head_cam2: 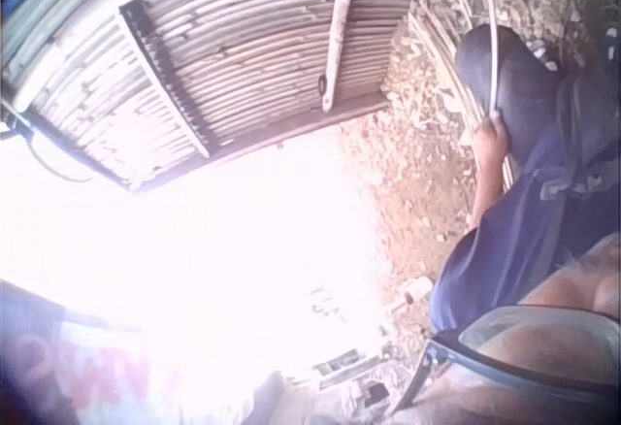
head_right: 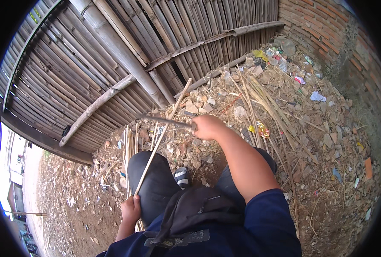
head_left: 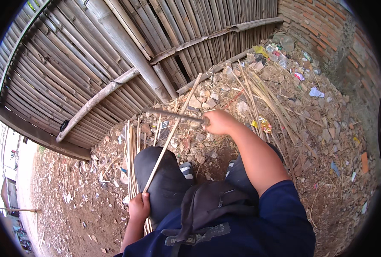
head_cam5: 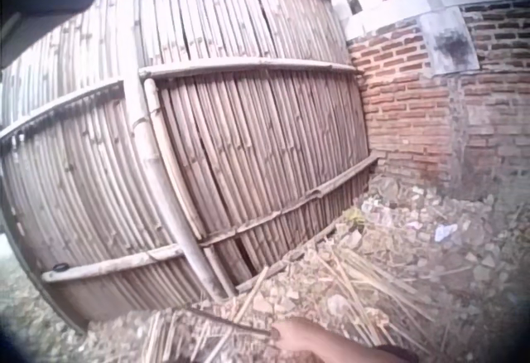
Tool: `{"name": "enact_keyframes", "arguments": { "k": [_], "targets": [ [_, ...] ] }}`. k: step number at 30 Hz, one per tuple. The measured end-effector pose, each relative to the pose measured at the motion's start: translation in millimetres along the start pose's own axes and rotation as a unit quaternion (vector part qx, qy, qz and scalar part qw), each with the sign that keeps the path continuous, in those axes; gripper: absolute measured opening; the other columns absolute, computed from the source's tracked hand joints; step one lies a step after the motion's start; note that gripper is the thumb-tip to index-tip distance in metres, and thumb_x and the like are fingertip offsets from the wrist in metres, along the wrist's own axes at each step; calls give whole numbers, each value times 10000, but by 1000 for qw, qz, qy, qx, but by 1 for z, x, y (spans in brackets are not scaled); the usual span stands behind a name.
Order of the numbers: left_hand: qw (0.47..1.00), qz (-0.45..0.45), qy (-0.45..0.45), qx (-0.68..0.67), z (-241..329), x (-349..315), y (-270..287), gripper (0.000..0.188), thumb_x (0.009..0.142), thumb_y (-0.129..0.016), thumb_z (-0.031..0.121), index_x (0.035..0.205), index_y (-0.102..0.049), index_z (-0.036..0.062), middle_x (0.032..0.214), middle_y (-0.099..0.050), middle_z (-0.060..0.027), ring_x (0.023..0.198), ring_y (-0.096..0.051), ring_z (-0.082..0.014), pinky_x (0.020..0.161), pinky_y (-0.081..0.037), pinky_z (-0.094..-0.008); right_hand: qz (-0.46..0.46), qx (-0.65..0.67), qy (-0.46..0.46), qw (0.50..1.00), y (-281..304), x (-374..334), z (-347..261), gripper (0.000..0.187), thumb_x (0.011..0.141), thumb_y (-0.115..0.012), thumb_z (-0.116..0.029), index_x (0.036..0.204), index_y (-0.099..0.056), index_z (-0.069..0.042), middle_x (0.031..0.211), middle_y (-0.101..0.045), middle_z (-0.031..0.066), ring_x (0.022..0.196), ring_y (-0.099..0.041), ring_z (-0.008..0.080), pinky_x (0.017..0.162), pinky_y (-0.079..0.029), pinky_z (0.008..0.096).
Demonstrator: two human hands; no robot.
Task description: The person scrapes a long strip of bamboo with a knife, removing thin shavings from the surface while holding the wood with one hand.
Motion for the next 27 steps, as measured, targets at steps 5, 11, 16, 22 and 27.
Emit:
{"name": "enact_keyframes", "arguments": {
  "k": [5, 11, 16, 22, 27],
  "targets": [
    [1000, 3, 0, 28, 0, 1, 3, 450, 990, -582, 381, 724, -595, 19, 659, -636, -231, 625, -635, -452, 595, -493, -538, 132, -17, -44, 990, 11, 6, 29, 309, 879, -711, -261, 1114, -666, -66, 1040, -709, 152, 1007, -688, 333, 877, -550, 439],
    [997, 2, -3, 81, 7, 0, 2, 472, 994, -568, 405, 718, -575, 23, 654, -632, -235, 619, -632, -461, 585, -494, -545, 3, -104, 17, 994, -4, -14, -22, 266, 847, -710, -228, 1086, -682, -117, 1030, -717, 128, 978, -700, 308, 862, -564, 450],
    [999, 23, -23, 37, 1, 7, -7, 431, 992, -582, 360, 719, -548, 28, 638, -619, -242, 600, -624, -464, 555, -482, -552, -82, -91, 36, 992, -13, -3, -17, 282, 838, -709, -210, 1106, -691, -123, 1058, -716, 132, 1007, -692, 320, 885, -554, 456],
    [998, 18, -43, 46, -3, 10, -5, 418, 990, -587, 342, 722, -542, 25, 629, -610, -246, 596, -621, -466, 559, -477, -558, 18, -16, -33, 999, -1, 18, 29, 475, 850, -753, -324, 1227, -650, -53, 1176, -689, 187, 1103, -655, 359, 951, -525, 432],
    [998, 18, -44, 35, -3, 10, -6, 424, 993, -578, 348, 721, -540, 25, 627, -609, -241, 592, -618, -466, 558, -475, -556, -29, -69, -14, 997, -11, -2, -13, 430, 856, -743, -326, 1211, -664, -97, 1172, -691, 175, 1096, -663, 350, 940, -530, 452]
  ]
}}
Point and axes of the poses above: each hand's wrist, its own x-axis towards the middle knuckle, its own y-axis out of the back of the hand, z = x × y, the point moved 4 cm from there along x, towards the middle knuckle
